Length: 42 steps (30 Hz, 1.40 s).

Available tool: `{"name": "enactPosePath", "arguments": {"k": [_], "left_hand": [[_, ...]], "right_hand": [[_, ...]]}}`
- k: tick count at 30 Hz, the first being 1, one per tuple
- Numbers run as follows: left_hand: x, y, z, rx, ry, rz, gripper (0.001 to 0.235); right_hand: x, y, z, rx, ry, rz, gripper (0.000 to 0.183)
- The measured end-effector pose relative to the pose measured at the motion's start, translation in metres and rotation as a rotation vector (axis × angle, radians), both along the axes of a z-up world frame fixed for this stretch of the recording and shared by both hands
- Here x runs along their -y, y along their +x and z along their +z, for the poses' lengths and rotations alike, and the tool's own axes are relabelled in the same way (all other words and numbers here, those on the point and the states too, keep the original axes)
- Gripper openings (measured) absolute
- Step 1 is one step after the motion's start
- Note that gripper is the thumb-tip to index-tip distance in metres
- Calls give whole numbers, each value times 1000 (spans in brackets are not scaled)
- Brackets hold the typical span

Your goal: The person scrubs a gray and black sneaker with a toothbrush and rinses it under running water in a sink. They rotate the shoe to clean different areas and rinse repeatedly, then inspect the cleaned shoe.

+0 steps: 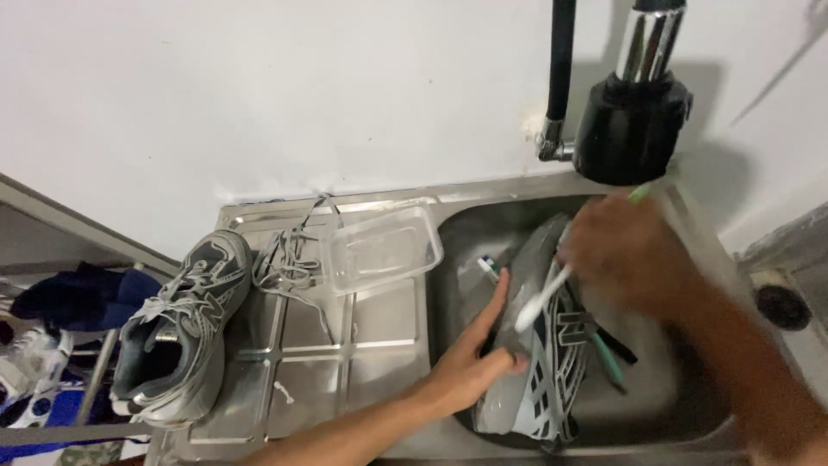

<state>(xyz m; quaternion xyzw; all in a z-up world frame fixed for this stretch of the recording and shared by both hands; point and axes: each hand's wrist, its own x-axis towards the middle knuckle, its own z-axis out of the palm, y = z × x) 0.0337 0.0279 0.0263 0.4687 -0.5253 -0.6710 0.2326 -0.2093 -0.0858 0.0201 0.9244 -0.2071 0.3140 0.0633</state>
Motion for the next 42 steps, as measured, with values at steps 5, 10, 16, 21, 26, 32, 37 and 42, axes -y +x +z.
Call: {"name": "enactPosePath", "arguments": {"k": [5, 10, 16, 21, 26, 32, 37, 42], "left_hand": [[3, 1, -22, -124, -84, -10, 94], [-3, 2, -10, -89, -54, 51, 90], [-5, -1, 13, -44, 16, 93, 95], [-2, 1, -13, -82, -70, 122, 89], [-7, 5, -6, -140, -72, 66, 90], [-2, 2, -28, -140, -173, 92, 92], [-1, -2, -44, -179, -204, 62, 96], [-2, -2, -37, -182, -167, 74, 100]], "right_hand": [[-11, -11, -11, 40, 233, -317, 16], [7, -33, -32, 58, 181, -393, 15], [-14, -5, -16, -15, 153, -240, 12], [-19, 8, -3, 76, 76, -334, 18], [18, -45, -36, 221, 64, -407, 6], [7, -16, -29, 247, 172, -340, 9], [3, -14, -19, 351, 138, -316, 8], [18, -34, -28, 329, 175, -531, 13]]}}
